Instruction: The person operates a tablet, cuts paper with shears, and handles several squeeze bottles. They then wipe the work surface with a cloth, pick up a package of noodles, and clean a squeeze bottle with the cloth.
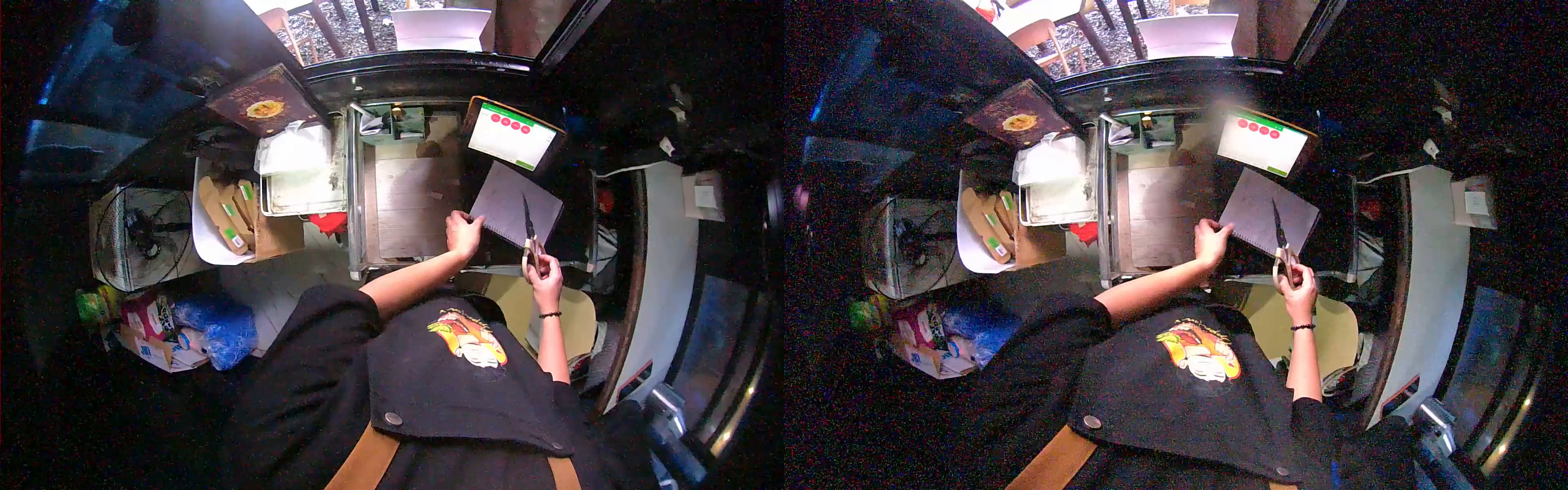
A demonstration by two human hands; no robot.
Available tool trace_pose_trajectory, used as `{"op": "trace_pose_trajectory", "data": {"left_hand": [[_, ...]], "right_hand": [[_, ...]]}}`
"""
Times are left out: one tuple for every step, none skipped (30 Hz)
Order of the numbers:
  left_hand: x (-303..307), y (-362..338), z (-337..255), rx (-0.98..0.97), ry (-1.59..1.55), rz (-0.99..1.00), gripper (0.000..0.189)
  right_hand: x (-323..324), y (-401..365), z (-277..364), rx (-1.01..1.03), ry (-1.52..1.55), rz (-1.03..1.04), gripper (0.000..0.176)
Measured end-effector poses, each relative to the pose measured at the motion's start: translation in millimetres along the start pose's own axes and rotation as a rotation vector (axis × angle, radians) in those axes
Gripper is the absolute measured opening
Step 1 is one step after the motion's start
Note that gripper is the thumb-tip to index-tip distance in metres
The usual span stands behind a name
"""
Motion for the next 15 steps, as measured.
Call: {"op": "trace_pose_trajectory", "data": {"left_hand": [[6, -2, -9, 0.012, 0.032, -0.019, 0.038], [8, 1, -10, -0.019, 0.044, 0.016, 0.037], [8, 7, -11, -0.05, 0.054, 0.046, 0.036], [8, 14, -12, -0.083, 0.061, 0.073, 0.036], [9, 19, -11, -0.083, 0.018, 0.088, 0.035], [12, 23, -9, -0.08, -0.024, 0.107, 0.034], [14, 25, -7, -0.077, -0.066, 0.127, 0.033], [20, 30, -4, -0.081, -0.133, 0.088, 0.029], [37, 35, -7, -0.117, -0.198, 0.064, 0.026], [40, 57, 7, -0.106, -0.241, 0.106, 0.023], [35, 91, 35, -0.13, -0.383, 0.144, 0.022], [59, 109, 36, -0.182, -0.274, 0.177, 0.024], [89, 116, 25, 0.007, -0.305, 0.349, 0.027], [109, 137, 26, -0.042, -0.141, 0.373, 0.028], [129, 151, 17, -0.312, 0.159, 0.237, 0.028]], "right_hand": [[-1, -4, 0, 0.016, 0.019, -0.035, 0.03], [-3, -9, 0, 0.032, 0.038, -0.07, 0.03], [-4, -10, 4, 0.055, 0.058, -0.103, 0.031], [-5, -13, 7, 0.017, 0.124, -0.104, 0.033], [-6, -13, 10, 0.03, 0.123, -0.126, 0.033], [-6, -14, 13, 0.04, 0.121, -0.146, 0.034], [-4, -14, 14, 0.049, 0.117, -0.168, 0.034], [-5, -13, 9, 0.052, 0.168, -0.166, 0.035], [-4, -12, 10, 0.072, 0.146, -0.18, 0.036], [-2, -12, 11, 0.091, 0.122, -0.196, 0.036], [1, -12, 11, 0.106, 0.097, -0.213, 0.036], [2, -13, 10, 0.1, 0.099, -0.219, 0.036], [3, -14, 8, 0.091, 0.101, -0.225, 0.036], [4, -16, 7, 0.079, 0.102, -0.23, 0.036], [3, -18, 7, 0.061, 0.136, -0.226, 0.036]]}}
Point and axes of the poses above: each hand's wrist, its own y-axis towards the middle knuckle, its own x-axis out of the back of the hand, z = x × y, the point moved 4 cm from there along y, towards the middle knuckle, and after that the axes turned 6 degrees about -z, right-handed, at the moved point
